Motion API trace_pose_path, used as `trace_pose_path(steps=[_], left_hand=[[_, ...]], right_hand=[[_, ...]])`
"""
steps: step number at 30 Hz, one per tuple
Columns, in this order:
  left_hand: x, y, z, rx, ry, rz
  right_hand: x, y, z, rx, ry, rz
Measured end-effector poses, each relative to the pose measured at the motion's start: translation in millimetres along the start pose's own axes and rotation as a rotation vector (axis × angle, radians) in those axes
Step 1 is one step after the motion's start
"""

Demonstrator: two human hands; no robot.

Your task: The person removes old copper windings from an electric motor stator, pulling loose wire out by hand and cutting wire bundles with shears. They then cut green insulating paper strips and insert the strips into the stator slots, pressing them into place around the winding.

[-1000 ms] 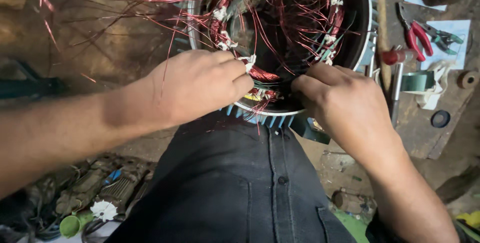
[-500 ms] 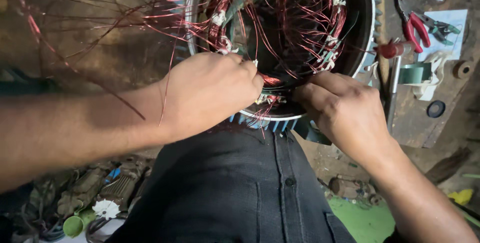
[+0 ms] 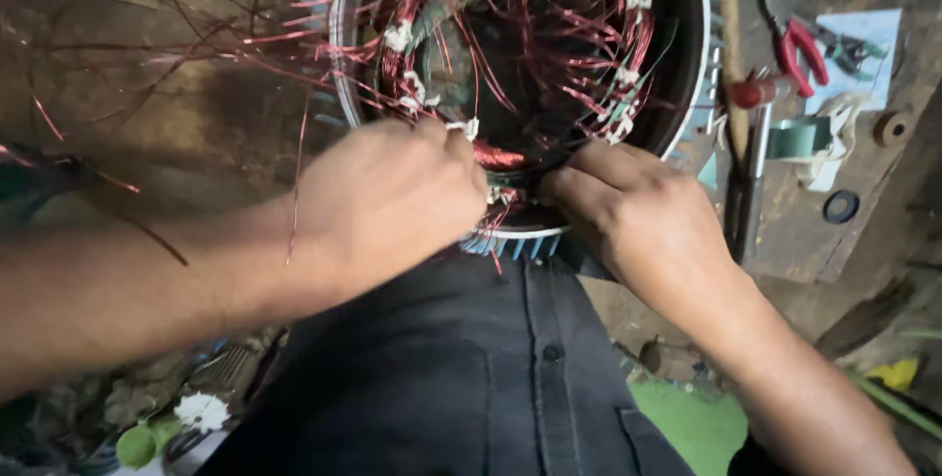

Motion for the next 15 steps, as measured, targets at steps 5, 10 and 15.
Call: trace_pose_path(steps=[5,10,15], left_hand=[[8,-4,-2,0.024,-0.002,-0.141],[0,-5,3,-0.015,-0.045,-0.099],[-2,-4,1,-0.021,0.010,-0.094]], right_hand=[[2,-7,-2,-0.048,0.025,-0.033],[-2,-5,-1,-0.050,0.029,-0.032],[-5,-3,-4,-0.024,0.045,-0.008]])
Point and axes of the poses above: each hand's wrist, its own y-axis towards the middle knuckle, its own x-axis out of the back of the hand, z = x × y, the point moved 6 cm from there along y, towards the middle knuckle, and after that the axes turned 10 degrees about -x, right-handed, at the moved point
